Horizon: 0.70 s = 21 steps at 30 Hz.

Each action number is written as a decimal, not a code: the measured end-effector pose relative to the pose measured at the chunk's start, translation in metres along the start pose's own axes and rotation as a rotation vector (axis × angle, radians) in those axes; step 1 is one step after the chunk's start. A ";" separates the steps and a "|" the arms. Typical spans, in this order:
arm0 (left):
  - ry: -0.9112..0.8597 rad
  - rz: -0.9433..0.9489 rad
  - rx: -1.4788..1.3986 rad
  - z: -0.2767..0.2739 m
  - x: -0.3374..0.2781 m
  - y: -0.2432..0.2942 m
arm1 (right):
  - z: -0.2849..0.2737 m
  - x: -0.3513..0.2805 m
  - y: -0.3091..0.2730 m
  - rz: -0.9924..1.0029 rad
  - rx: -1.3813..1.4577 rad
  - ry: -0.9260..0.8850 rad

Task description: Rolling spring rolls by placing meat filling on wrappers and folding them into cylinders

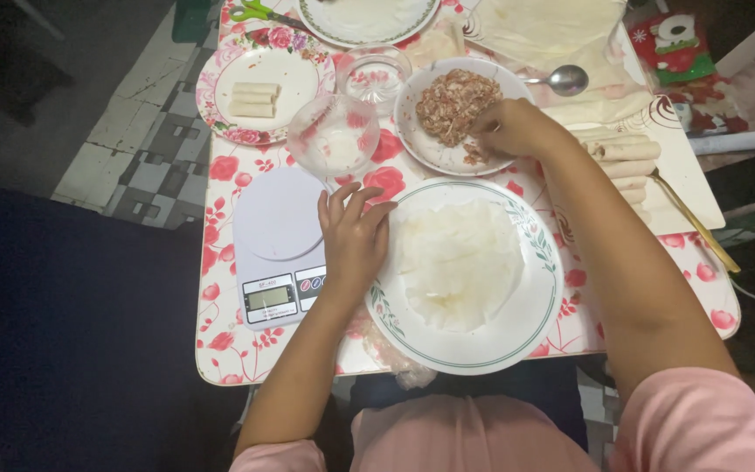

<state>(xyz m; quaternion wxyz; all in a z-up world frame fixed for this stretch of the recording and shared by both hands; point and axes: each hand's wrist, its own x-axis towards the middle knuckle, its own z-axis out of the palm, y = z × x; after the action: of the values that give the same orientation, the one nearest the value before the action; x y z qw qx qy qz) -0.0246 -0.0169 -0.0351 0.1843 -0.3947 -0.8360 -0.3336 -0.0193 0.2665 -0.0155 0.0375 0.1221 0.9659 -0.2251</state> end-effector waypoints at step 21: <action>-0.265 0.014 -0.177 0.003 -0.029 0.026 | 0.035 -0.167 -0.075 -0.287 0.458 -0.109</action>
<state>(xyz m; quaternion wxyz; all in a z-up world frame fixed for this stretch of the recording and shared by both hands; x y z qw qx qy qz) 0.0133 -0.0182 -0.0433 0.0394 -0.4557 -0.8176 -0.3496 0.1242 0.1489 0.0065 0.0287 -0.0231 0.8938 -0.4469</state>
